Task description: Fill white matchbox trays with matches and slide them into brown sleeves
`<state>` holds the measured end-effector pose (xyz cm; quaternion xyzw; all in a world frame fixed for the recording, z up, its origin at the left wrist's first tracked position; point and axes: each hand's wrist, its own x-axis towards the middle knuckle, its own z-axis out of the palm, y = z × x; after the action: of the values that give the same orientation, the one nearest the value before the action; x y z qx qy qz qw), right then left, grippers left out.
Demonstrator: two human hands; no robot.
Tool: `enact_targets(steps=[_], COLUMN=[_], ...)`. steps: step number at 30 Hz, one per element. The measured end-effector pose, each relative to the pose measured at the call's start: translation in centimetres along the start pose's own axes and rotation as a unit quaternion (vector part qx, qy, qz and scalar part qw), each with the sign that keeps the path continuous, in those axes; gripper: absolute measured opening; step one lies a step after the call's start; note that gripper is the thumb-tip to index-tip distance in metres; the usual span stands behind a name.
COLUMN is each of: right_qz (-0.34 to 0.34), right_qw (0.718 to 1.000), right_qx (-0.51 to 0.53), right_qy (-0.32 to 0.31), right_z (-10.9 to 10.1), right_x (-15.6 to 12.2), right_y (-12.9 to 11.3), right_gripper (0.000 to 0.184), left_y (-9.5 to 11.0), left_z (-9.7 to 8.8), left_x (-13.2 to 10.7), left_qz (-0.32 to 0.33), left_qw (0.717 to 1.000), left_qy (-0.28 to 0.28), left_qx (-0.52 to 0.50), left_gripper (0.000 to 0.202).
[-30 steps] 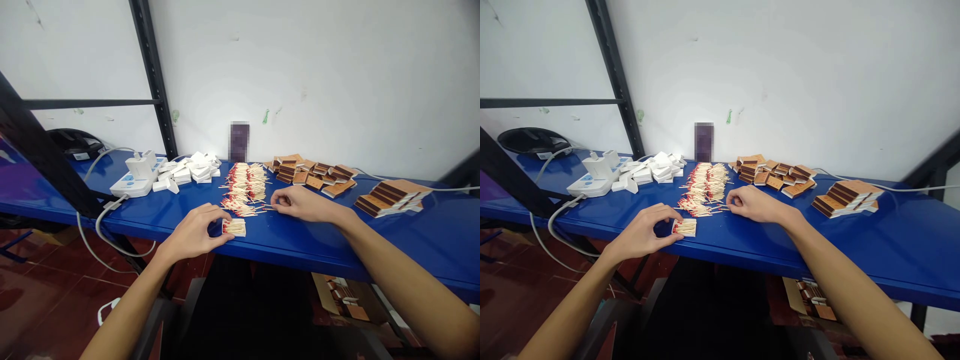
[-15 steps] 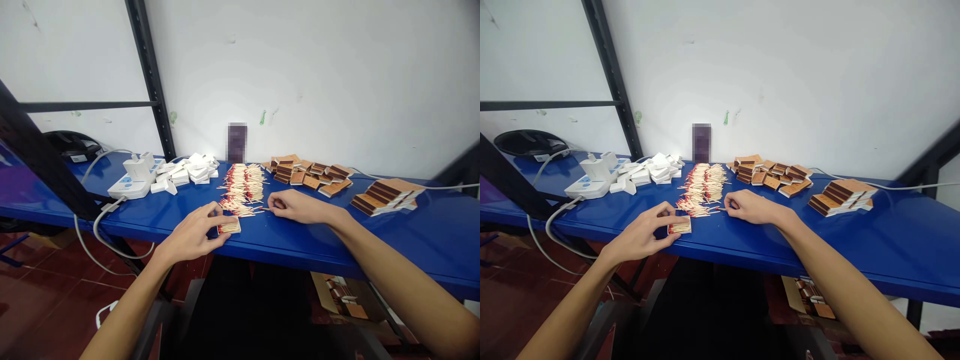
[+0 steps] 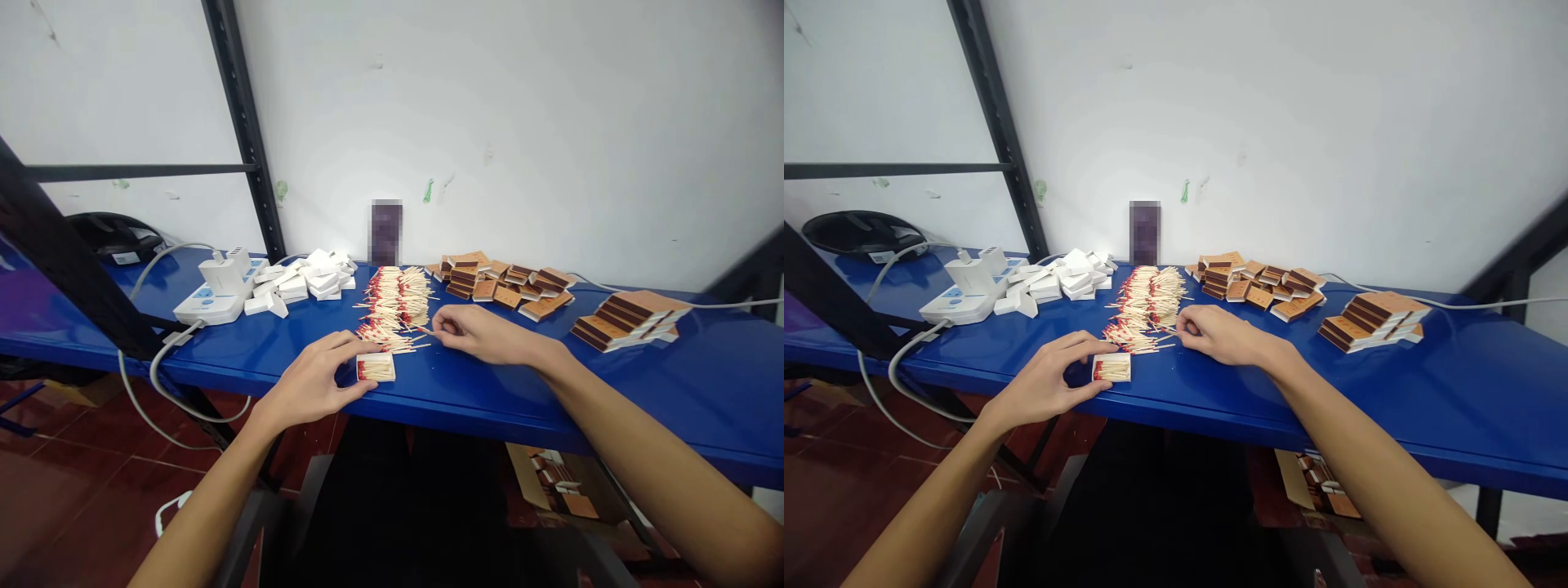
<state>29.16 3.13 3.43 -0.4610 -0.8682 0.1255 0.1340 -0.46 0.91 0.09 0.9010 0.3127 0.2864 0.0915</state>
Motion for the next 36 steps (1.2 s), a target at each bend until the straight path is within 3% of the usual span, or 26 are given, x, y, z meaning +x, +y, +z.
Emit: enact_targets(steps=[5, 8, 12, 15, 18, 21, 29, 36], right_qz=[-0.081, -0.094, -0.094, -0.051, -0.001, -0.011, -0.013, -0.037], right_qw=[0.995, 0.994, 0.995, 0.999, 0.999, 0.998, 0.998, 0.998], right_qx=[0.050, 0.038, 0.025, -0.017, -0.048, -0.042, -0.045, -0.043], right_qy=[-0.015, -0.033, -0.015, 0.004, -0.019, -0.039, -0.044, -0.025], right_z=[1.4, 2.5, 2.1, 0.7, -0.2, 0.1, 0.7, 1.4], right_x=[1.1, 2.1, 2.3, 1.4, 0.6, 0.6, 0.9, 1.2], right_y=[-4.9, -6.5, -5.6, -3.8, -2.3, -1.6, -1.6, -3.5], right_gripper=[0.013, 0.010, 0.011, 0.013, 0.015, 0.022, 0.022, 0.023], left_y=[-0.1, 0.0, -0.1, -0.1, -0.1, 0.0, 0.0, 0.0], left_z=[0.0, 0.0, 0.0, 0.1, 0.1, 0.1, 0.0, 0.0], left_x=[0.0, 0.1, 0.1, 0.1, 0.1, 0.1, 0.1, 0.0], left_qz=[-0.003, -0.001, -0.001, 0.001, 0.001, -0.001, 0.012, 0.018], left_qw=[1.000, 1.000, 1.000, 1.000, 1.000, 1.000, 1.000, 1.000], left_qy=[-0.007, -0.010, -0.010, -0.014, -0.017, -0.016, -0.010, -0.010], left_qx=[0.020, 0.019, 0.017, 0.017, 0.013, 0.011, 0.000, -0.004], left_gripper=[0.040, 0.038, 0.026, 0.024, 0.025, 0.024, 0.020, 0.020])
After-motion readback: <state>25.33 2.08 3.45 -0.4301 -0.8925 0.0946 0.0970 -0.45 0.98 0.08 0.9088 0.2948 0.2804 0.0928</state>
